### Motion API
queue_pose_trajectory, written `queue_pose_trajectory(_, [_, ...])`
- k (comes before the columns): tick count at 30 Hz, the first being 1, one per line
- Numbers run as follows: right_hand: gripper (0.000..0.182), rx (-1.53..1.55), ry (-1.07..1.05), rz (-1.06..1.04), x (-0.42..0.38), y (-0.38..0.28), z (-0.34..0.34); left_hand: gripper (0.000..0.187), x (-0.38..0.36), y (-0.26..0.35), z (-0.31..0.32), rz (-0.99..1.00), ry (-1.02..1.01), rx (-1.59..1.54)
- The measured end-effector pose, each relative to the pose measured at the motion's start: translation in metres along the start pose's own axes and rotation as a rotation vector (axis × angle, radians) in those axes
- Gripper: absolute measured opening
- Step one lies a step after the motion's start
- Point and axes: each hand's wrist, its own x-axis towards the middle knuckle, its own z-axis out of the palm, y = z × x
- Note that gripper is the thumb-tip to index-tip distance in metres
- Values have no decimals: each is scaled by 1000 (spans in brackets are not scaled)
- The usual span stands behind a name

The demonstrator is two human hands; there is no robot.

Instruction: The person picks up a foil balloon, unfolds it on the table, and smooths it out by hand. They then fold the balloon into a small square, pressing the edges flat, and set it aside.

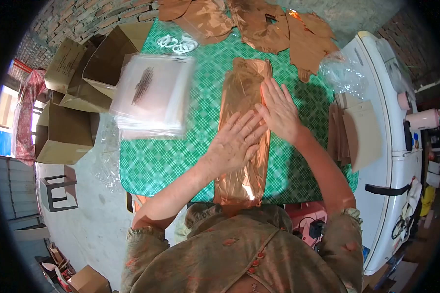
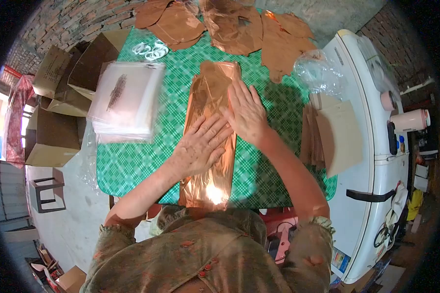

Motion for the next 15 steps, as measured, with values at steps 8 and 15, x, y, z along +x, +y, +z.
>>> queue_pose_trajectory(8, [76, -80, -86, 86, 42, 28, 11, 65, -1, 0, 1, -8, -20, -7])
queue_pose_trajectory(15, [71, -405, -94, 14, 66, 26, -8, 64, -3, -1, 3, 1, 17, 7])
